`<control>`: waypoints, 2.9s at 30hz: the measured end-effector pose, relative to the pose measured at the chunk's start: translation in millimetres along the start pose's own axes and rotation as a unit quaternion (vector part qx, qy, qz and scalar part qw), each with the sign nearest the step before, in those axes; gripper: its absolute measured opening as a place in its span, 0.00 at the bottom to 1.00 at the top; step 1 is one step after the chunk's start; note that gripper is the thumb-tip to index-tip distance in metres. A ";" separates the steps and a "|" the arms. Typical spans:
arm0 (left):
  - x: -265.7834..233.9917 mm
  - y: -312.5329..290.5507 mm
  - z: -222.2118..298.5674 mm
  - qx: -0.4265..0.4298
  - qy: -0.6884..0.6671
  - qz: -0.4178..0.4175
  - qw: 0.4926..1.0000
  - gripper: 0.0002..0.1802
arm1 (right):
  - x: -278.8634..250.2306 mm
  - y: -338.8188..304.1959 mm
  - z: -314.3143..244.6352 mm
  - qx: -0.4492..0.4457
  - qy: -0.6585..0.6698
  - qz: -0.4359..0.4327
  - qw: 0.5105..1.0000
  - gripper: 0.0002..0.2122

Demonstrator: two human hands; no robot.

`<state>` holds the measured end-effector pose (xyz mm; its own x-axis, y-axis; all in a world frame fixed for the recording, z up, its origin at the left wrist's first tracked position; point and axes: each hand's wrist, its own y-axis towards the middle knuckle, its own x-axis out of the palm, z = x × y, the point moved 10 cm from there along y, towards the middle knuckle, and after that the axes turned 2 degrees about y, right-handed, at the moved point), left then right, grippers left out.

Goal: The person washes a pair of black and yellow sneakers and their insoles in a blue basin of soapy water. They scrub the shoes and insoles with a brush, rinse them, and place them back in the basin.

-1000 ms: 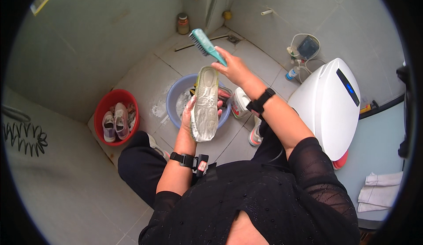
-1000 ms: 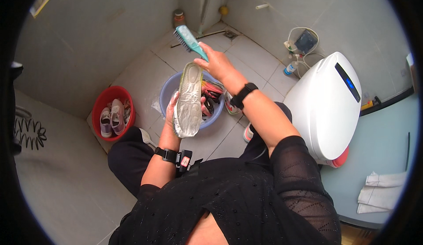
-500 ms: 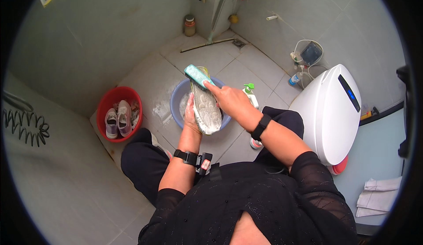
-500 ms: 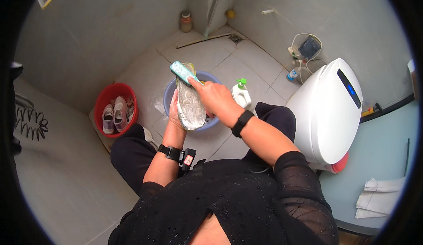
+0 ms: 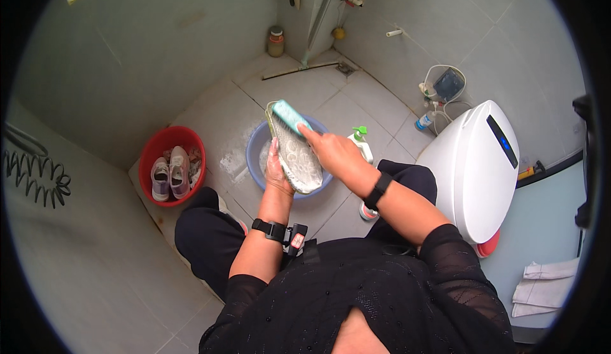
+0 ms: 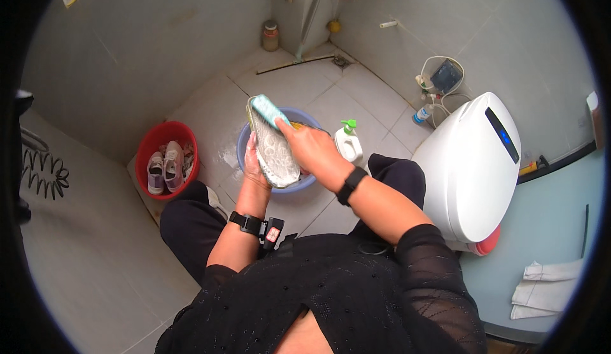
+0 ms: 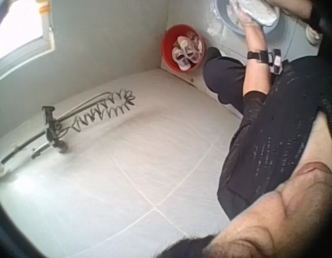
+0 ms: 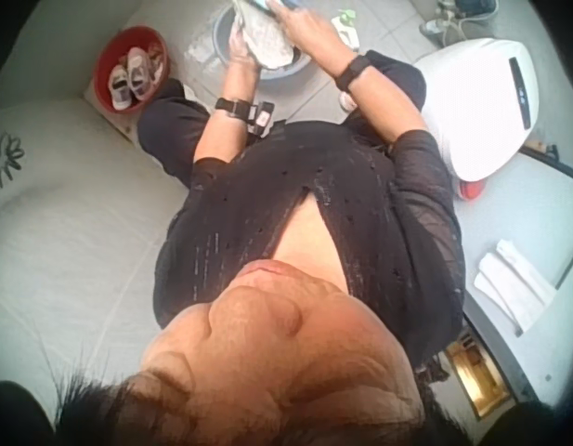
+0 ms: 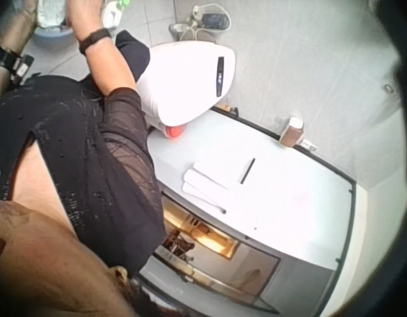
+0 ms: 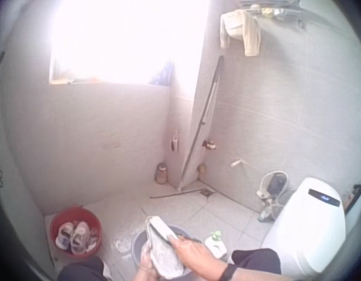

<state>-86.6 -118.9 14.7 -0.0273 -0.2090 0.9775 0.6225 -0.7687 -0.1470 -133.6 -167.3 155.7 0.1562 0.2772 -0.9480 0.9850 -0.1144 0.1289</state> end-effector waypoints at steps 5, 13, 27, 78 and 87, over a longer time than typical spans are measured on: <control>-7.2 4.6 14.2 0.018 0.019 0.004 1.000 0.32 | 11.9 4.5 -2.1 -0.025 0.109 -0.019 0.994 0.17; -16.8 7.7 -0.2 0.000 0.048 -0.017 0.999 0.37 | 24.7 -46.9 2.5 0.014 0.005 -0.147 0.989 0.24; 2.6 7.0 5.7 -0.002 0.027 -0.116 0.993 0.34 | 36.5 -48.3 -2.7 0.006 0.061 -0.141 0.988 0.23; -14.0 71.9 49.3 0.003 0.270 0.189 0.944 0.24 | 59.2 65.6 95.3 0.043 0.296 0.027 0.954 0.22; -19.2 62.8 66.6 0.003 0.257 0.178 0.950 0.30 | 70.5 31.0 57.4 0.019 0.303 -0.070 0.950 0.23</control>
<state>5.0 -122.9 -3.3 -0.1909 -0.7236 0.6634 0.6689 -0.5905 -0.4516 -96.3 -206.1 76.2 0.0490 0.7899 -0.6113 0.9977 -0.0677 -0.0076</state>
